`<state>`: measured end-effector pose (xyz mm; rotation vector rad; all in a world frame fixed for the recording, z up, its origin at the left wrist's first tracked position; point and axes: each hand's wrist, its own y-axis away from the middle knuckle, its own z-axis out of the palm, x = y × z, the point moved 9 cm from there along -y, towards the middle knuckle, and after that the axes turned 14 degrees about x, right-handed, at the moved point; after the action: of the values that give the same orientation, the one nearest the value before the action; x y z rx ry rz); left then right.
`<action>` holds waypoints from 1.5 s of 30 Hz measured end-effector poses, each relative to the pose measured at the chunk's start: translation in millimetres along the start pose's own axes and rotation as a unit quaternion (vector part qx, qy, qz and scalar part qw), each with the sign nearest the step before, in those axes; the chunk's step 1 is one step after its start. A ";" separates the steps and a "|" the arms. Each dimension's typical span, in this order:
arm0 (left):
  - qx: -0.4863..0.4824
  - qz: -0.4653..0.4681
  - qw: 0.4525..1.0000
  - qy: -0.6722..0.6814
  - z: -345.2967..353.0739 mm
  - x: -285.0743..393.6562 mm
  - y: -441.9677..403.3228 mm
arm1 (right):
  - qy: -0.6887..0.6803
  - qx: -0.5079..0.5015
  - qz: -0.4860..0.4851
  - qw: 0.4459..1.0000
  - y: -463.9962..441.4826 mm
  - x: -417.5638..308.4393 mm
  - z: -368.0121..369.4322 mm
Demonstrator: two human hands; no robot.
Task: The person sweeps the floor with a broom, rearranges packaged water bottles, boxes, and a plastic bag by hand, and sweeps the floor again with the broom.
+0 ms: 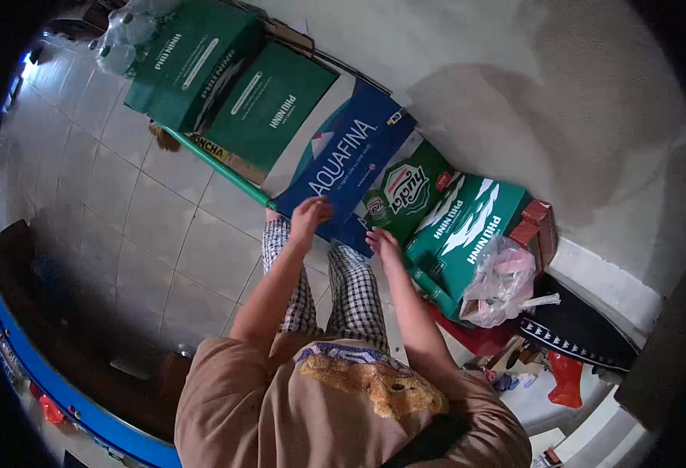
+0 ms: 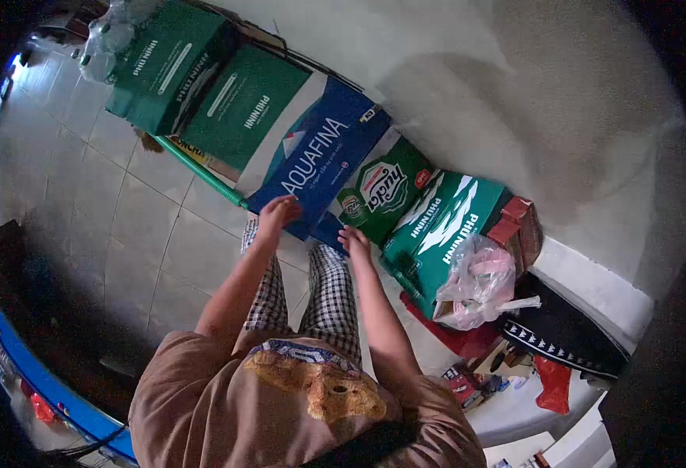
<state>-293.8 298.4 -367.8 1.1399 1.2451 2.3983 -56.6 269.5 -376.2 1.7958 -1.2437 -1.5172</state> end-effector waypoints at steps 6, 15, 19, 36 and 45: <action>0.503 0.230 0.767 -0.325 -148.6 122.8 10.3 | 0.071 -0.085 -0.065 0.992 53.6 12.8 98.4; 0.457 -0.001 0.882 -0.117 -193.2 11.5 -73.2 | -0.049 -0.272 0.086 0.957 92.7 82.3 179.9; 0.391 0.011 0.909 -0.147 -205.1 15.3 -81.2 | 0.216 -0.188 -0.067 0.956 107.7 62.6 155.9; 0.303 -0.027 0.859 -0.412 -378.6 142.2 145.2 | 0.350 -0.110 -0.171 0.914 168.6 77.7 136.6; 0.012 -0.001 0.707 -0.707 -282.7 144.1 291.7 | 0.246 -0.281 0.042 0.927 308.4 139.4 215.4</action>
<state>-548.6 17.1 -163.5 2.1799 0.6041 0.7605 -365.5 44.5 -254.2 1.5628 -0.5559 -1.1162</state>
